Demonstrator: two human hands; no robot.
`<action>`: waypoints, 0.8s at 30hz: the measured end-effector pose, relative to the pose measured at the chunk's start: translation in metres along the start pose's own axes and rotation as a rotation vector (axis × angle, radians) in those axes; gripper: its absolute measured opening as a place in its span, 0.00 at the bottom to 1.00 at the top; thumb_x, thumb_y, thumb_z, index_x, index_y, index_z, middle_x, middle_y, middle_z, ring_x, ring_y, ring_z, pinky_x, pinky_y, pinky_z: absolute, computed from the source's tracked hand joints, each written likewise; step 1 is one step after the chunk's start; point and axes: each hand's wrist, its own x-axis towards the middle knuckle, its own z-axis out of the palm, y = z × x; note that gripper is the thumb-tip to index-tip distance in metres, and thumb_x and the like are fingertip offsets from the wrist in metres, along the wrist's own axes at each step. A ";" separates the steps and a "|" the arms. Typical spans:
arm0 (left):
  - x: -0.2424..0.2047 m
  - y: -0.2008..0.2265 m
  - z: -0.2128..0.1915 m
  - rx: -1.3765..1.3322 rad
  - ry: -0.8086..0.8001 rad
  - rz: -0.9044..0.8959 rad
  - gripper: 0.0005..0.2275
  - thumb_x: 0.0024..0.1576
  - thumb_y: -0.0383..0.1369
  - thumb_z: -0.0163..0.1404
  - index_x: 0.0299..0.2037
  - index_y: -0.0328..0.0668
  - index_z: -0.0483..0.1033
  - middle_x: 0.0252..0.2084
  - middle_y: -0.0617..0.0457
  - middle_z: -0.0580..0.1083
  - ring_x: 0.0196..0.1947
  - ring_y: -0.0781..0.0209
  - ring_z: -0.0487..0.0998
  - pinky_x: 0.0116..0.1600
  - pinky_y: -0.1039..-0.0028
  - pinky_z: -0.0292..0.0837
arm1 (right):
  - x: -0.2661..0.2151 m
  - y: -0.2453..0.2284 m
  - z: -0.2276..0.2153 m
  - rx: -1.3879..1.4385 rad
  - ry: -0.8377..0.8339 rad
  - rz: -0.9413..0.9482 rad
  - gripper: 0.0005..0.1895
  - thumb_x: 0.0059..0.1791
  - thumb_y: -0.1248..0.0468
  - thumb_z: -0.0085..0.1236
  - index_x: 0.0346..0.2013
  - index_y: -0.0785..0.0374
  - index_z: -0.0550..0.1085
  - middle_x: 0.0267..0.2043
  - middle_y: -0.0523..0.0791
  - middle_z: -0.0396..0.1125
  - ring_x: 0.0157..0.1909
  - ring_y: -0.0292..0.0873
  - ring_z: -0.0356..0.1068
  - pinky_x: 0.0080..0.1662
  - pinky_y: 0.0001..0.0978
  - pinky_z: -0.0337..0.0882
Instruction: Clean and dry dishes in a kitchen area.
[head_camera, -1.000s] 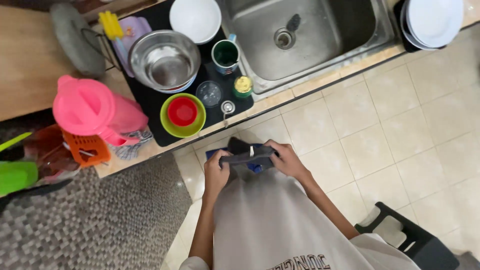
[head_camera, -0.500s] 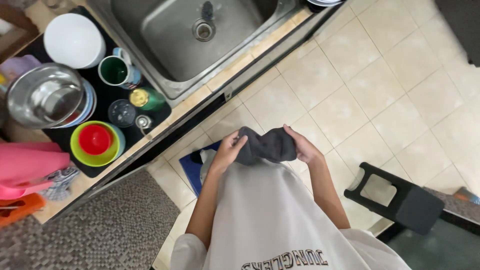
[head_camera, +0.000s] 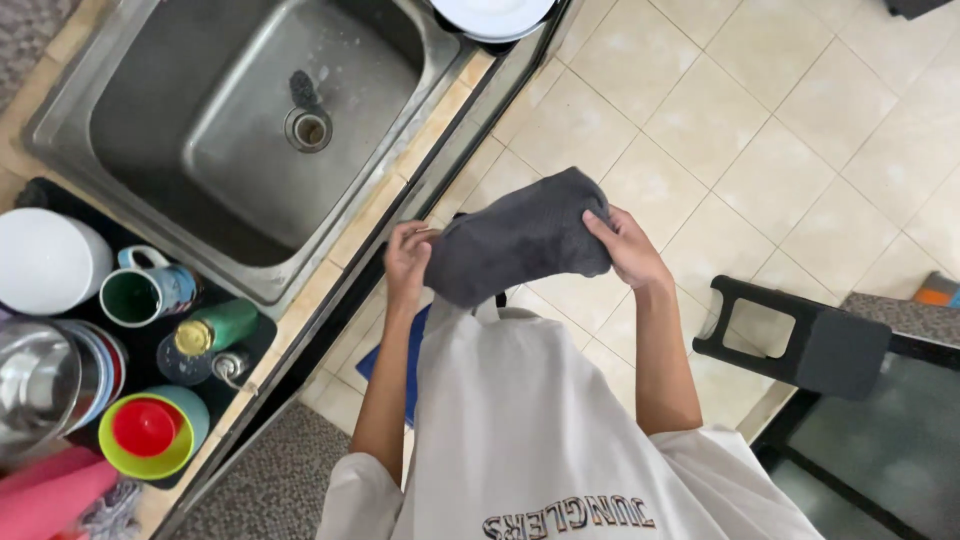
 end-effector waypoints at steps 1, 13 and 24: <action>0.019 -0.016 0.004 -0.001 -0.039 0.020 0.19 0.67 0.42 0.48 0.59 0.36 0.68 0.54 0.50 0.74 0.54 0.65 0.74 0.56 0.73 0.70 | 0.010 -0.009 0.001 0.137 0.038 -0.017 0.21 0.56 0.57 0.54 0.55 0.71 0.72 0.46 0.46 0.73 0.45 0.36 0.72 0.48 0.31 0.74; 0.184 -0.135 0.151 -0.334 -0.514 -0.354 0.19 0.67 0.40 0.56 0.58 0.37 0.66 0.57 0.46 0.70 0.56 0.54 0.72 0.60 0.55 0.72 | 0.032 -0.079 -0.056 0.286 0.385 -0.087 0.18 0.57 0.60 0.50 0.57 0.69 0.66 0.48 0.45 0.71 0.48 0.36 0.72 0.48 0.29 0.75; 0.198 -0.082 0.177 -0.573 -0.470 -0.579 0.22 0.68 0.35 0.52 0.67 0.27 0.65 0.62 0.45 0.72 0.61 0.58 0.72 0.65 0.69 0.65 | 0.050 -0.046 -0.101 0.515 0.514 0.014 0.26 0.58 0.58 0.51 0.67 0.67 0.59 0.57 0.47 0.68 0.54 0.40 0.70 0.53 0.32 0.70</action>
